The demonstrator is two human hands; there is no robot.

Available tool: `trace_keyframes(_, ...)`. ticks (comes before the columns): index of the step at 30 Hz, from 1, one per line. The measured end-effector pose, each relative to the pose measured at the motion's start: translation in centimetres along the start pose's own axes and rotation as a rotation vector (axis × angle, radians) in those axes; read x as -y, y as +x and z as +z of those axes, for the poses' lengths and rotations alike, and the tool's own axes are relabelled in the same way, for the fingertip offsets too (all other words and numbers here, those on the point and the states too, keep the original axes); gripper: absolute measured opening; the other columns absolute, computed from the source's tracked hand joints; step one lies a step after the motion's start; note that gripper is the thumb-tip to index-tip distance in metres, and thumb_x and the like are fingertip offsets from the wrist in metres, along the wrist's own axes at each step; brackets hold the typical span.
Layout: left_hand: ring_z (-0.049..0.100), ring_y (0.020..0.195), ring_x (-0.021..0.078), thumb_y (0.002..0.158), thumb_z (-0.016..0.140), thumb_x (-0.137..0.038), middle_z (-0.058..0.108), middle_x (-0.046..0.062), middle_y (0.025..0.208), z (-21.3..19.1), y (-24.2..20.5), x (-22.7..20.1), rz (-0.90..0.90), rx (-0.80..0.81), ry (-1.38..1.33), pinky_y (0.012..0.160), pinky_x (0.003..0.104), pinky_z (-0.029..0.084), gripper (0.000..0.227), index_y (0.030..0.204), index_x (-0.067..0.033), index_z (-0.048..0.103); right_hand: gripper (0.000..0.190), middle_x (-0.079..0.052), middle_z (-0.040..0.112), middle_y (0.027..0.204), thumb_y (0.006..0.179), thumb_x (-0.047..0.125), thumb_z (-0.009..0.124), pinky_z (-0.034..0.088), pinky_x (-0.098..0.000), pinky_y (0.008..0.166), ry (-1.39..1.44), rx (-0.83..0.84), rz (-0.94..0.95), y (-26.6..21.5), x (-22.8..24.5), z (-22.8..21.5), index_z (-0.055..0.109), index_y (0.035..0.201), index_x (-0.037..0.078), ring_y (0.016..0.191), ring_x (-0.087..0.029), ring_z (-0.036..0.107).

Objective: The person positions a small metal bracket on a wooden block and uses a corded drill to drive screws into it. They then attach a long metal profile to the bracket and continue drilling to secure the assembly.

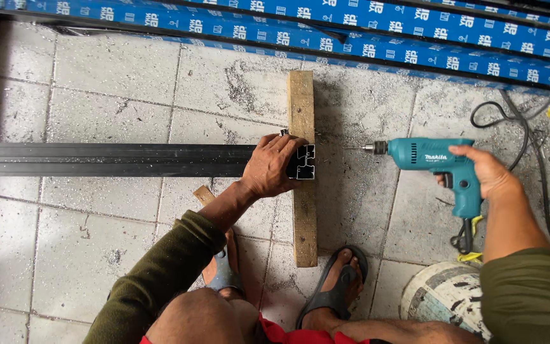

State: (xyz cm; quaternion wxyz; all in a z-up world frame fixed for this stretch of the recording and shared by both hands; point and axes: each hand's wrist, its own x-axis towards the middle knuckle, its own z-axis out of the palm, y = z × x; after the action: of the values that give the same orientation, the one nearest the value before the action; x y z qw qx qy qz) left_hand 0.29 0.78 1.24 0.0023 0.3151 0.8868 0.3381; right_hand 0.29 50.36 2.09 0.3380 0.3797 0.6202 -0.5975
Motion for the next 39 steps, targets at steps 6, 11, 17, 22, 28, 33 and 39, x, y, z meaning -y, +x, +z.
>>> trace_keyframes(6, 0.067, 0.103, 0.0290, 0.077, 0.079, -0.060, 0.065, 0.006, 0.118, -0.2, 0.2, -0.1, 0.009, -0.012, -0.002, 0.102, 0.045, 0.041, 0.074, 0.131, -0.0140, 0.054, 0.050, -0.019, 0.070, 0.097, 0.090, 0.052, 0.066, 0.056, -0.0460, 0.066, 0.149, -0.126, 0.008, 1.7, -5.1, -0.5, 0.062, 0.124, 0.015, 0.077, -0.033, 0.069)
trace_keyframes(11, 0.066, 0.105, 0.0295, 0.077, 0.078, -0.060, 0.064, 0.007, 0.120, -0.4, 0.1, 0.0, -0.007, 0.023, -0.013, 0.104, 0.046, 0.041, 0.076, 0.133, -0.0139, 0.053, 0.044, -0.013, 0.062, 0.114, 0.094, 0.047, 0.067, 0.049, -0.0488, 0.078, -0.177, -0.484, -0.006, -4.0, -0.1, 5.5, 0.059, 0.126, 0.018, 0.097, -0.030, 0.058)
trace_keyframes(17, 0.066, 0.108, 0.0287, 0.067, 0.084, -0.051, 0.064, 0.007, 0.118, -0.4, 0.2, -0.4, -0.041, 0.029, -0.048, 0.106, 0.048, 0.042, 0.081, 0.133, -0.0142, 0.055, 0.040, -0.021, 0.061, 0.121, 0.091, 0.007, 0.078, 0.054, -0.0495, 0.089, -0.575, -0.819, -0.818, -0.6, -0.4, 11.1, 0.061, 0.127, 0.004, 0.109, -0.040, 0.063)
trace_keyframes(22, 0.066, 0.111, 0.0279, 0.056, 0.091, -0.040, 0.064, 0.007, 0.117, -0.6, 0.2, -0.4, -0.064, 0.026, -0.082, 0.106, 0.046, 0.044, 0.089, 0.133, -0.0133, 0.056, 0.047, -0.025, 0.070, 0.113, 0.090, 0.029, 0.078, 0.059, -0.0478, 0.082, -0.475, -0.074, -0.851, -7.3, 2.1, 24.6, 0.069, 0.130, 0.005, 0.095, -0.038, 0.072)
trace_keyframes(28, 0.065, 0.112, 0.0261, 0.058, 0.090, -0.050, 0.063, 0.006, 0.118, -0.4, 0.2, -0.1, -0.063, 0.055, -0.026, 0.108, 0.045, 0.043, 0.094, 0.136, -0.0142, 0.054, 0.045, -0.024, 0.068, 0.113, 0.098, 0.033, 0.073, 0.058, -0.0453, 0.072, -0.649, 0.014, -0.836, -3.2, 0.6, 27.8, 0.068, 0.133, 0.006, 0.079, -0.032, 0.073)
trace_keyframes(33, 0.064, 0.119, 0.0314, 0.061, 0.091, -0.051, 0.059, 0.012, 0.126, -0.2, -0.1, 0.9, -0.101, 0.109, -0.111, 0.113, 0.049, 0.041, 0.116, 0.153, -0.0093, 0.035, 0.039, -0.020, 0.068, 0.106, 0.096, 0.031, 0.076, 0.059, -0.0406, 0.072, -0.558, 0.043, -0.793, -3.2, 0.5, 28.0, 0.072, 0.129, 0.009, 0.082, -0.030, 0.074)
trace_keyframes(39, 0.073, 0.112, 0.0347, 0.076, 0.082, -0.067, 0.068, 0.021, 0.132, -13.0, 2.6, 0.3, -0.529, 0.681, 0.012, 0.094, 0.042, 0.057, 0.101, 0.150, -0.0061, 0.049, 0.046, -0.023, 0.069, 0.117, 0.097, 0.028, 0.074, 0.058, -0.0402, 0.075, -0.579, 0.060, -0.732, -4.1, 1.1, 28.3, 0.066, 0.139, 0.012, 0.084, -0.028, 0.073)
